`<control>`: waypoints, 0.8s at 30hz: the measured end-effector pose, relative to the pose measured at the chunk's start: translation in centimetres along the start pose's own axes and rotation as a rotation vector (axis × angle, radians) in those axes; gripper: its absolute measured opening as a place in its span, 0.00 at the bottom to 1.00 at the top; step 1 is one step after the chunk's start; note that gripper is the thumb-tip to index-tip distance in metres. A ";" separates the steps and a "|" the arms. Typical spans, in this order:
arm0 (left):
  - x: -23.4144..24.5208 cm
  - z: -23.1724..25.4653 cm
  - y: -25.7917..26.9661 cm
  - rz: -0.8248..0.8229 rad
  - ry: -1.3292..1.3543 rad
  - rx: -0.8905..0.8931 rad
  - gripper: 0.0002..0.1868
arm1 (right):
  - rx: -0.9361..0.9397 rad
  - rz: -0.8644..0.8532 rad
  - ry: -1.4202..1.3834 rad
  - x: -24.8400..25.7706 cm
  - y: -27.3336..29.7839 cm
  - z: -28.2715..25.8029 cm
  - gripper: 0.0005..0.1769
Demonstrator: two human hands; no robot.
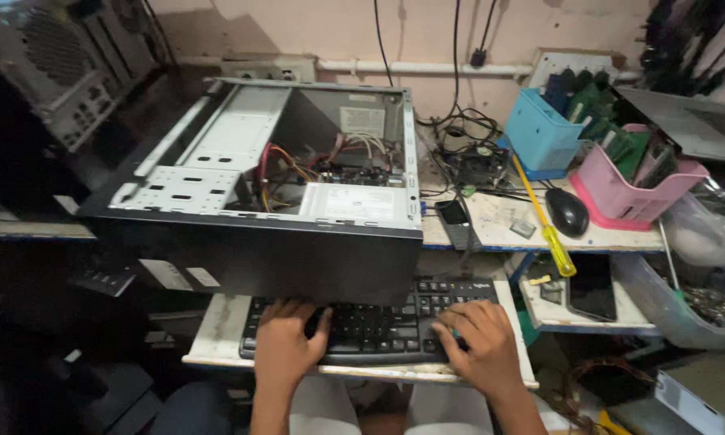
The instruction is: The person connects internal power cables to the motherboard inside an open desktop computer case. They then connect a keyboard and mouse to the rear ports and press keys on the keyboard to test the system.
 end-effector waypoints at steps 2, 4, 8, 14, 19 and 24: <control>0.1 0.0 -0.2 -0.002 0.001 0.000 0.13 | -0.084 -0.049 0.027 -0.4 0.0 0.5 0.11; 0.0 0.1 -0.2 0.012 -0.005 -0.022 0.13 | -0.124 -0.084 0.020 -0.8 0.0 1.2 0.13; -0.3 -0.2 -0.1 -0.032 0.005 0.009 0.13 | -0.181 -0.189 -0.021 -1.6 0.1 2.3 0.18; 0.1 0.0 -0.3 -0.033 0.006 0.038 0.12 | -0.214 -0.237 -0.011 -2.0 0.2 2.5 0.17; 0.5 0.4 -0.4 -0.006 0.014 0.027 0.11 | -0.186 -0.227 0.014 -1.9 0.2 2.1 0.15; 0.4 0.5 -0.5 -0.001 0.004 0.012 0.11 | -0.192 -0.225 0.038 -1.7 0.3 2.1 0.10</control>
Point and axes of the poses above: each hand's wrist, its own y-axis away from the middle knuckle, its own x-axis out of the back of the hand, z = x × y, the point moved 3 cm from there along -y, towards the middle knuckle, and after that the axes turned 14 degrees about z, right-handed, at the moved point
